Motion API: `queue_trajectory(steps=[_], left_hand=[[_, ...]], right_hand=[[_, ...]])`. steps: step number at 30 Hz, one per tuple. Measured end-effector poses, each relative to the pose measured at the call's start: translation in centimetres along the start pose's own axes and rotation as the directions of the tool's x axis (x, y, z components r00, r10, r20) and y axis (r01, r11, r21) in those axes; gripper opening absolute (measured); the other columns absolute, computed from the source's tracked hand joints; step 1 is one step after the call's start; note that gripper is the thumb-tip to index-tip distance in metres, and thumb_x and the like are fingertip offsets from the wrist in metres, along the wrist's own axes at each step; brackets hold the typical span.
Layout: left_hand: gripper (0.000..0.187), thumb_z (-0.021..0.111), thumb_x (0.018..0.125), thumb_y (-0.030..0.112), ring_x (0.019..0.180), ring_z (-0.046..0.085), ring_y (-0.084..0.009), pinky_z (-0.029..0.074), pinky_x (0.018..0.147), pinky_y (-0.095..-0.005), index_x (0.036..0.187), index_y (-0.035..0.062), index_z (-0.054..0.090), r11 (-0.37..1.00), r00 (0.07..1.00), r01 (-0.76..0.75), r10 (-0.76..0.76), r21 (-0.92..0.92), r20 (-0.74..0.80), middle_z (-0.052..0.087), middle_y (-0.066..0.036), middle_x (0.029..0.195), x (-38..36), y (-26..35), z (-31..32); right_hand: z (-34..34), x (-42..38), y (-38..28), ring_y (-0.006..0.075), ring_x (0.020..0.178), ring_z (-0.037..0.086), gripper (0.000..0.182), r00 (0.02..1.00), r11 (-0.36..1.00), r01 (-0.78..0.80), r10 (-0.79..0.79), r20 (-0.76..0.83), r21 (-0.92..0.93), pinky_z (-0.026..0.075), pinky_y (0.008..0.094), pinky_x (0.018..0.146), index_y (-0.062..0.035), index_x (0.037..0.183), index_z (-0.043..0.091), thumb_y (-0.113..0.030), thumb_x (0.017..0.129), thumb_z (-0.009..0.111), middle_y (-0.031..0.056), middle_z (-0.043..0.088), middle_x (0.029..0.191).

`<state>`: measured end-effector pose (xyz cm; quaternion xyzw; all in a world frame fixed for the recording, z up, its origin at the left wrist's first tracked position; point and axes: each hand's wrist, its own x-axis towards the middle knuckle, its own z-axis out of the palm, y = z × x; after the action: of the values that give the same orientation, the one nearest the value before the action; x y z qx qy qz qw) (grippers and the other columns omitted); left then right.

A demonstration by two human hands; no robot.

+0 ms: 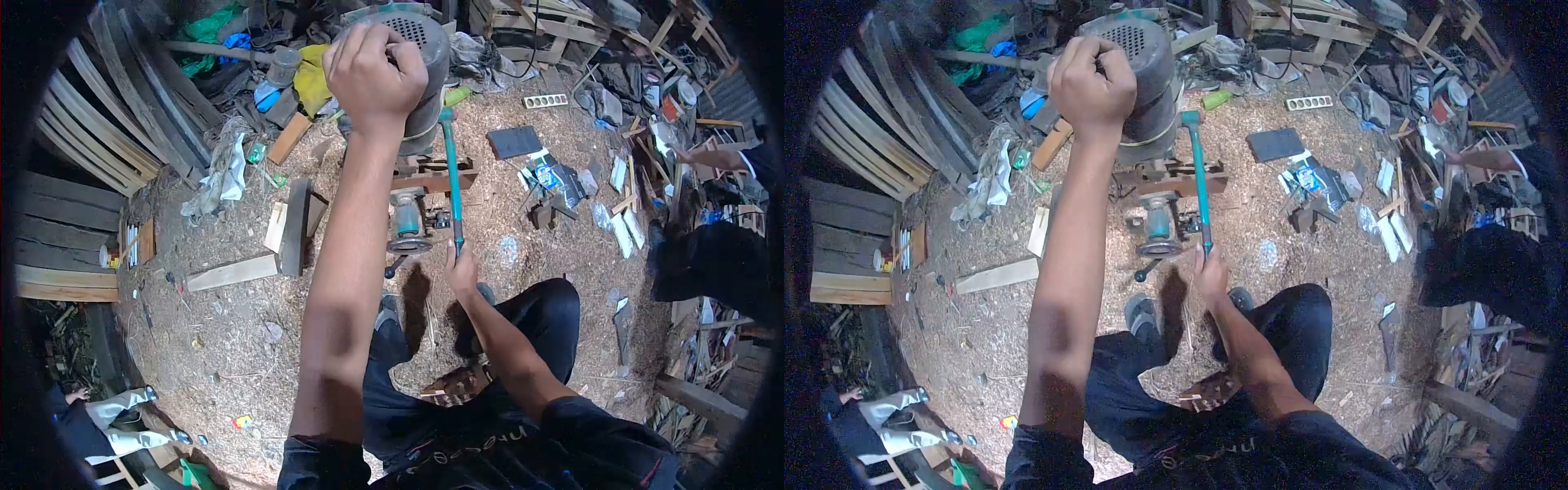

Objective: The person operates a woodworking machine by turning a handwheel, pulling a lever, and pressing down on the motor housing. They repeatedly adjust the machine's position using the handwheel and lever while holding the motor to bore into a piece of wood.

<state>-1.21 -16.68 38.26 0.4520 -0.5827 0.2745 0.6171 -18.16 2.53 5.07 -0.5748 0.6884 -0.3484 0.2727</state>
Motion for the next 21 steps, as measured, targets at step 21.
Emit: queue_trajectory(steps=[21], left_hand=[[0.016,0.056,0.076,0.017,0.074,0.064,-0.0321,0.047,0.074,-0.0411,0.069,0.0065,0.065,0.998,1.0,0.006,-0.007,0.055,0.01,0.067,-0.009,0.076,5.8,1.1,-0.7]], right_hand=[[-21.3,10.0,-30.4,0.0282,0.082,0.062,0.027,0.588,0.446,0.805,-0.682,-0.434,0.391,0.05,0.0375,0.08,0.0001,0.121,0.05,-0.021,0.106,0.043,0.0153,0.063,0.09]])
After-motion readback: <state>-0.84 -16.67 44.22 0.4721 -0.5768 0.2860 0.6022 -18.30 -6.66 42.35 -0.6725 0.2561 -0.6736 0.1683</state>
